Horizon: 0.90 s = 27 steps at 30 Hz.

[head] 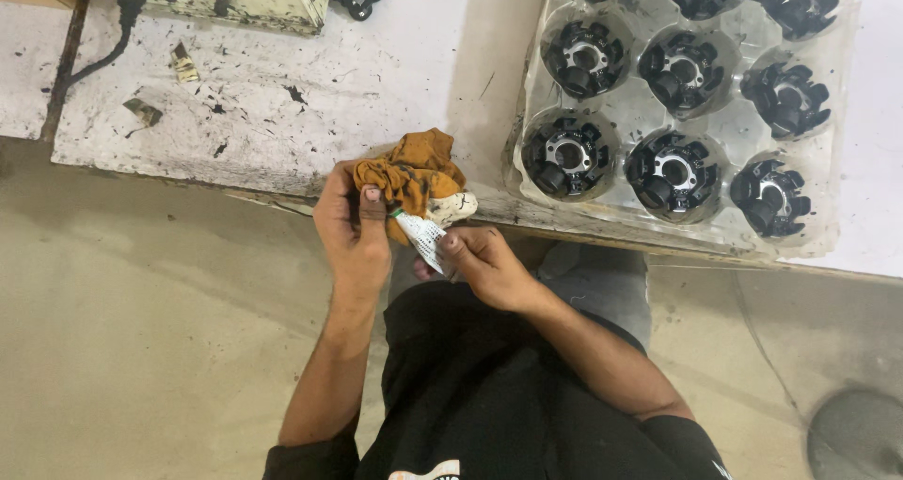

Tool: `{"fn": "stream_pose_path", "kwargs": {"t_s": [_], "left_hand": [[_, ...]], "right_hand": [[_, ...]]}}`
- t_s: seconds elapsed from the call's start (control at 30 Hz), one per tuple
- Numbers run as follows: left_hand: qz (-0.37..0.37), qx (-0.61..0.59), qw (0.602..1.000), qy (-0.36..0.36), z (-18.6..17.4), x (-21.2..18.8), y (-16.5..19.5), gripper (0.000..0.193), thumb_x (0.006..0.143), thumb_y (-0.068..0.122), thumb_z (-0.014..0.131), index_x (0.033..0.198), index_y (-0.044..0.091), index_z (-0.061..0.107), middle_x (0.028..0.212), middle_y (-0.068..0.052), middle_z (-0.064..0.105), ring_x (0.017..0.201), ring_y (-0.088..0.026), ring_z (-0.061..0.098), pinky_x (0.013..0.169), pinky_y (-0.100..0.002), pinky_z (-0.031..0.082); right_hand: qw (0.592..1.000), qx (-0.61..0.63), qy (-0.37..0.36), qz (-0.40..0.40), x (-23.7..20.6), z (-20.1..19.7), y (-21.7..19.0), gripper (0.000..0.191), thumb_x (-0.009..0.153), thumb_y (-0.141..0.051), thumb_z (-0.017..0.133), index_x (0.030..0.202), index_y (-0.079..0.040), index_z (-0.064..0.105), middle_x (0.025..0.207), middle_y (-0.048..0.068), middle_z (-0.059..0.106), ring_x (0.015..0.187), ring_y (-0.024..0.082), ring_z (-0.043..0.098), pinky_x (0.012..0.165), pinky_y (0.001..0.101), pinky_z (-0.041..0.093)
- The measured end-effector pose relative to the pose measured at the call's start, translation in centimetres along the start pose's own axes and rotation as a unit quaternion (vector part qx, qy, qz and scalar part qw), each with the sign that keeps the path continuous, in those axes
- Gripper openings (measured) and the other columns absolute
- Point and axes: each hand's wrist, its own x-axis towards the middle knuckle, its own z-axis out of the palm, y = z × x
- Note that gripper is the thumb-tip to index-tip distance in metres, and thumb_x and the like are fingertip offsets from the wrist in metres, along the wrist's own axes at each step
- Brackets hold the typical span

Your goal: The person holds a small black rotor-like component in one hand and a tube of adhesive in the other, squeezing adhesive onto the component's parts. They place finished components into a molded tray, pick up new ones, and at one point wipe the tube tip with a cloth before continuing to apply adhesive to more components.

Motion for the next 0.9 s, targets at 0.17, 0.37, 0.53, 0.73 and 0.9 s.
{"fn": "stream_pose_path", "kwargs": {"t_s": [0.17, 0.37, 0.53, 0.73, 0.9], "left_hand": [[-0.009, -0.017, 1.000, 0.002, 0.6, -0.2, -0.2, 0.015, 0.113, 0.012, 0.052, 0.113, -0.001, 0.059, 0.101, -0.002, 0.063, 0.095, -0.008, 0.053, 0.087, -0.024, 0.048], [-0.039, -0.015, 0.999, -0.001, 0.6, -0.2, -0.5, 0.015, 0.112, 0.011, 0.050, 0.109, -0.001, 0.060, 0.097, -0.001, 0.061, 0.090, -0.008, 0.051, 0.082, -0.024, 0.047], [-0.015, -0.024, 1.000, 0.010, 1.5, -0.5, -0.2, 0.015, 0.112, 0.011, 0.050, 0.112, -0.001, 0.059, 0.102, -0.002, 0.062, 0.096, -0.009, 0.053, 0.089, -0.024, 0.048], [-0.021, -0.034, 0.999, 0.006, 1.1, 0.0, 0.2, 0.015, 0.112, 0.011, 0.051, 0.113, -0.002, 0.059, 0.102, -0.002, 0.062, 0.096, -0.009, 0.052, 0.089, -0.024, 0.046], [0.007, -0.039, 0.999, 0.008, 0.5, 0.6, 0.4, 0.017, 0.113, 0.013, 0.051, 0.116, -0.002, 0.059, 0.105, -0.002, 0.061, 0.098, -0.009, 0.052, 0.090, -0.024, 0.046]], "right_hand": [[0.993, -0.103, 0.047, -0.038, 0.0, 0.2, -0.9, 0.045, 0.114, -0.030, 0.049, 0.105, 0.008, 0.071, 0.089, 0.005, 0.073, 0.081, 0.010, 0.061, 0.074, 0.0259, 0.052], [0.989, -0.149, 0.008, 0.020, 0.0, 0.1, -2.4, 0.025, 0.102, -0.020, 0.060, 0.103, 0.002, 0.072, 0.087, 0.002, 0.073, 0.079, 0.007, 0.062, 0.071, 0.0239, 0.053], [0.987, -0.159, -0.003, -0.031, 0.3, 0.2, -2.4, 0.018, 0.103, -0.010, 0.065, 0.093, 0.004, 0.071, 0.085, 0.003, 0.073, 0.081, 0.008, 0.065, 0.076, 0.0251, 0.056], [0.998, -0.059, -0.011, 0.001, 0.6, 0.3, -1.5, 0.015, 0.103, -0.010, 0.063, 0.102, 0.004, 0.070, 0.091, 0.003, 0.073, 0.086, 0.009, 0.068, 0.080, 0.0261, 0.057], [0.996, -0.077, -0.051, 0.006, 0.3, -0.8, -2.2, 0.020, 0.104, -0.014, 0.062, 0.110, 0.004, 0.068, 0.096, 0.005, 0.074, 0.091, 0.010, 0.070, 0.085, 0.0271, 0.058]]}}
